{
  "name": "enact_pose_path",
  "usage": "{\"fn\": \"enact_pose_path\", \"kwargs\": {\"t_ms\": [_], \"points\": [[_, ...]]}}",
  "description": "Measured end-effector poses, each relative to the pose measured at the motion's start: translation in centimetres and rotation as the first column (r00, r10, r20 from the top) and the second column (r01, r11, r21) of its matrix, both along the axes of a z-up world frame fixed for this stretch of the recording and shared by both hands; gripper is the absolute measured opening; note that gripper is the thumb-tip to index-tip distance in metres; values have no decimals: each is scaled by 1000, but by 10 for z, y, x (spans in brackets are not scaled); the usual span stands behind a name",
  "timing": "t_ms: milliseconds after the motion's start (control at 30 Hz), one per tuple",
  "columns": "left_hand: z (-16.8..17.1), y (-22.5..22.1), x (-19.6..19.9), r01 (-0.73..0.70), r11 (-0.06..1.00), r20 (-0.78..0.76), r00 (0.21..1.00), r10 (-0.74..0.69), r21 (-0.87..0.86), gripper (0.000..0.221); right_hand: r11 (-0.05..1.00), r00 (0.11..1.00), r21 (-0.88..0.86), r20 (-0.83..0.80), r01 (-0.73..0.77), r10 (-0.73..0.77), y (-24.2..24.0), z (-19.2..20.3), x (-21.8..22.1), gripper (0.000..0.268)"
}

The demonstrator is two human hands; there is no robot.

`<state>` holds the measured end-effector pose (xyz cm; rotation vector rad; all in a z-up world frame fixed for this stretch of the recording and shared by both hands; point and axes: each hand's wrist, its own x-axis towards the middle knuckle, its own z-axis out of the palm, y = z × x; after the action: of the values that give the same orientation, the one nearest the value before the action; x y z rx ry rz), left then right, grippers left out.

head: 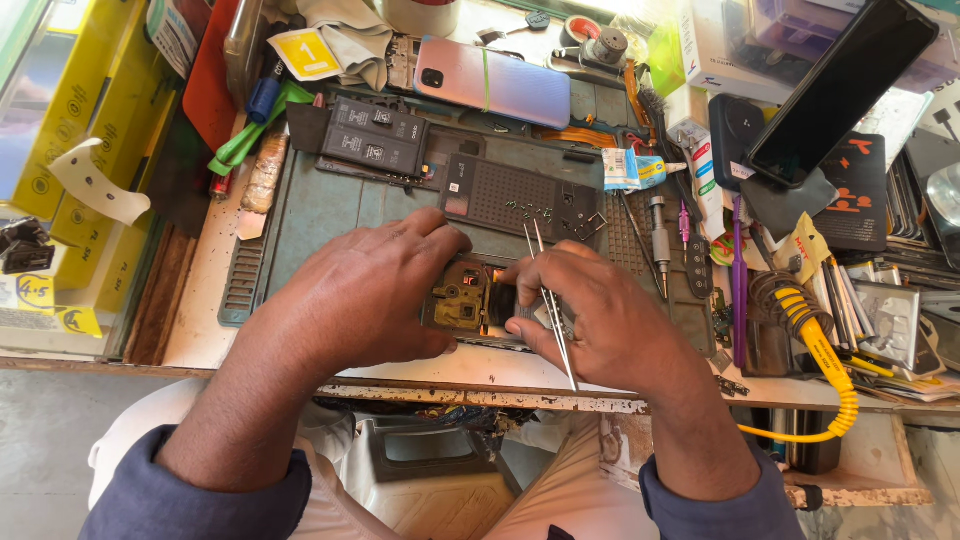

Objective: The person uses tweezers to adjust internal components and a screwdriver to tighten screws on a disassembled smartphone. The person handles the phone body, battery, and screws while working at a cluttered repair bench.

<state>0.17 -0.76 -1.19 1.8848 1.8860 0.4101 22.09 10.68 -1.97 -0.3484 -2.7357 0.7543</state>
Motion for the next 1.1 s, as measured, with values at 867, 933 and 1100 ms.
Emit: {"fn": "enact_pose_path", "kwargs": {"t_ms": [867, 933, 1100], "points": [[13, -2, -4, 67, 998, 17, 998, -67, -18, 63, 988, 993, -151, -118, -12, -6, 2, -23, -9, 22], [16, -2, -4, 67, 998, 26, 997, -66, -17, 61, 989, 991, -148, -130, -10, -10, 2, -23, -8, 22], [11, -1, -9, 120, 990, 106, 986, -128, 77, 50, 974, 987, -226, -155, 5, -41, 4, -22, -6, 19]]}}
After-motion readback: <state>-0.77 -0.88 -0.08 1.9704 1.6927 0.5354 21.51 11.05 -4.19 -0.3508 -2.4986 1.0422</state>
